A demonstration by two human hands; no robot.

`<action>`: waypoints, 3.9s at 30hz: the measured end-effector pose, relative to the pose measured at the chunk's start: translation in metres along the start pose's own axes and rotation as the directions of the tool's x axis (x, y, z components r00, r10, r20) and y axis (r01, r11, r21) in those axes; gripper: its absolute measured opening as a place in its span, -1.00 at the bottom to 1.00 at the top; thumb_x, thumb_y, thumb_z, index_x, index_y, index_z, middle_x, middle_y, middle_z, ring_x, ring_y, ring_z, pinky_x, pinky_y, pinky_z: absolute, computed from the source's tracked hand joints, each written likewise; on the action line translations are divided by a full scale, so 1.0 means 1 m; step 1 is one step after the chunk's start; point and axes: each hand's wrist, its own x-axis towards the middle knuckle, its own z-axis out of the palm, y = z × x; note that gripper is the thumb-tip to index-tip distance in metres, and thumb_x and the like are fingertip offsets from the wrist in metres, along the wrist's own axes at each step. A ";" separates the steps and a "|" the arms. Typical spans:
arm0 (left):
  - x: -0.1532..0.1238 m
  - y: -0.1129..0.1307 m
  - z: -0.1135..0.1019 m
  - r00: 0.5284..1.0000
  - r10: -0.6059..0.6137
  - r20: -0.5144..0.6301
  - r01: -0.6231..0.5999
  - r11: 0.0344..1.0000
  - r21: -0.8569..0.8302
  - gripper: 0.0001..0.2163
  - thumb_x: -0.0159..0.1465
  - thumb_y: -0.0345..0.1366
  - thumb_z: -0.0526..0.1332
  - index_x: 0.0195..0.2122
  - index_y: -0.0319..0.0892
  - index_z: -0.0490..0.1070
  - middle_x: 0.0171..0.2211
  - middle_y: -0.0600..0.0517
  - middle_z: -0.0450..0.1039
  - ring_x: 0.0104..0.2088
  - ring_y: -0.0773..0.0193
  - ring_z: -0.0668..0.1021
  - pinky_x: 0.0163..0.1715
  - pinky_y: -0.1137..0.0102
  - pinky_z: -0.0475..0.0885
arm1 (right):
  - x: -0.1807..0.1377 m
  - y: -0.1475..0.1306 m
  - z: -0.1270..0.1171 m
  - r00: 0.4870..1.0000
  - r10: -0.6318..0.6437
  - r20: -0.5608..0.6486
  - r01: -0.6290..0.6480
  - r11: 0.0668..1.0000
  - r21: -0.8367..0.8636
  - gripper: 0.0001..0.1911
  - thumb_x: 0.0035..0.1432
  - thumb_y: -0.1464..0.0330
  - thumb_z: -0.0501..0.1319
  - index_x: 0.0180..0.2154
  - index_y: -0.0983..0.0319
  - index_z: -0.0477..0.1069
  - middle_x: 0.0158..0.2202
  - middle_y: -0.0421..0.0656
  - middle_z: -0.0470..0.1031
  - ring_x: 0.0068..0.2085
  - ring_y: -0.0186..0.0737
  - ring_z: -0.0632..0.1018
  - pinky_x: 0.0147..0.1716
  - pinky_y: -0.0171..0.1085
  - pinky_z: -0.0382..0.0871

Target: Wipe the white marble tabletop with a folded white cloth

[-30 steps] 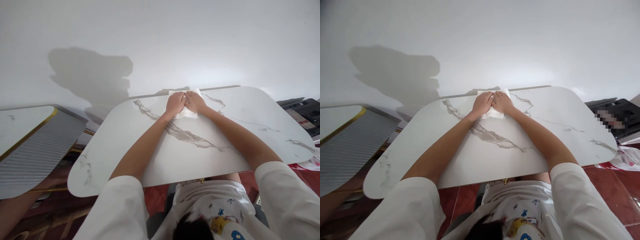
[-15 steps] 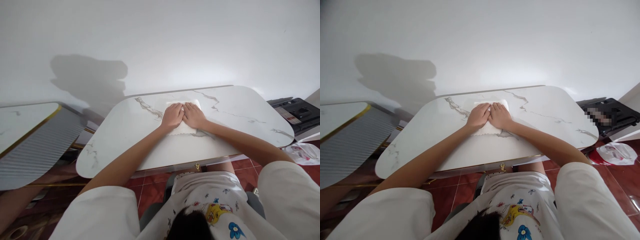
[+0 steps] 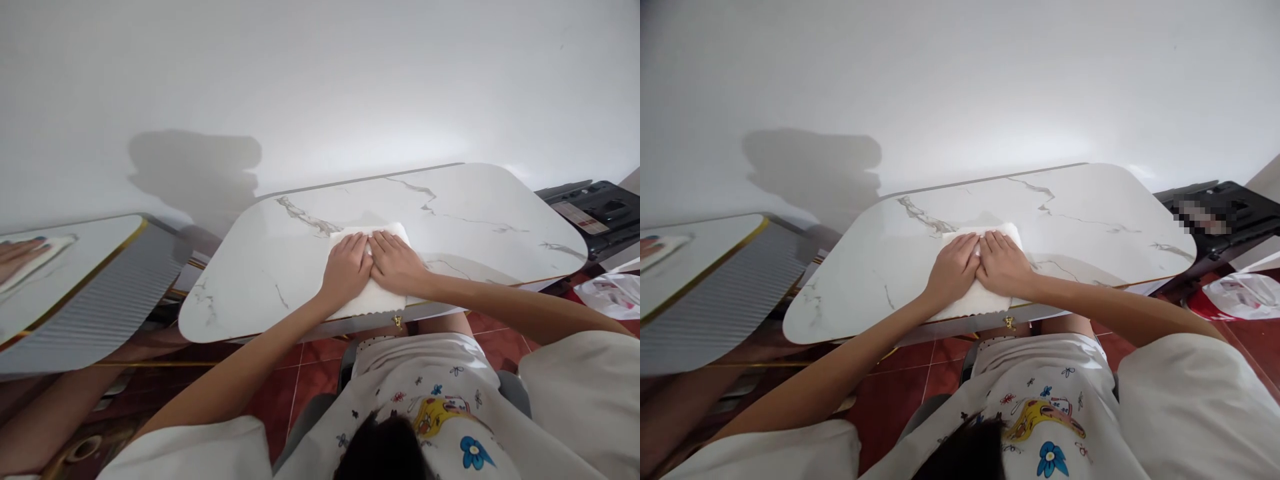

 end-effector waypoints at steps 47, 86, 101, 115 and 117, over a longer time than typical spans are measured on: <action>0.241 -0.090 0.064 0.992 -0.099 -0.077 0.091 0.991 -0.100 -0.70 0.32 -0.35 -0.04 -0.21 -0.11 0.51 -0.15 -0.09 0.56 -0.06 0.02 0.53 -0.01 0.16 0.35 | 0.221 0.158 0.038 0.999 0.000 -0.045 -0.001 1.000 -0.015 -0.52 0.33 0.34 -0.10 0.16 0.42 0.30 0.19 0.09 0.40 0.20 0.03 0.38 0.20 -0.08 0.17; 0.013 0.021 0.004 1.000 0.020 0.011 -0.020 0.999 -0.045 -0.57 0.33 -0.29 -0.10 0.16 -0.26 0.30 0.22 -0.13 0.33 0.26 0.06 0.31 0.27 0.12 0.19 | -0.010 0.018 -0.009 0.998 0.058 0.027 -0.056 0.997 -0.050 -0.38 0.27 0.32 -0.07 0.28 0.51 0.14 0.35 0.13 0.15 0.36 0.05 0.15 0.34 -0.01 0.02; 0.091 0.009 0.021 1.000 0.023 0.000 -0.023 0.996 -0.092 -0.73 0.28 -0.37 -0.03 -0.09 -0.20 0.40 -0.01 -0.16 0.47 0.06 0.01 0.44 0.11 0.12 0.30 | 0.053 0.077 0.001 1.000 0.026 0.010 -0.025 0.998 -0.058 -0.40 0.28 0.30 -0.09 0.23 0.54 0.18 0.29 0.19 0.23 0.30 0.10 0.23 0.28 -0.01 0.07; 0.204 -0.059 0.060 0.997 -0.031 -0.074 0.018 0.985 -0.169 -0.65 0.26 -0.35 -0.01 0.00 -0.10 0.45 0.03 -0.06 0.49 0.07 0.06 0.44 0.13 0.18 0.27 | 0.169 0.145 0.028 0.997 0.078 -0.014 -0.078 0.997 0.008 -0.37 0.29 0.26 -0.10 0.26 0.52 0.16 0.33 0.14 0.18 0.34 0.06 0.19 0.32 -0.02 -0.01; 0.212 -0.064 0.063 0.997 -0.042 -0.070 0.029 0.985 -0.167 -0.64 0.27 -0.35 -0.01 0.02 -0.11 0.44 0.04 -0.06 0.48 0.08 0.06 0.44 0.15 0.18 0.26 | 0.178 0.152 0.032 0.997 0.070 -0.033 -0.069 0.997 0.020 -0.38 0.31 0.24 -0.12 0.26 0.49 0.18 0.32 0.13 0.21 0.33 0.07 0.20 0.31 -0.01 0.01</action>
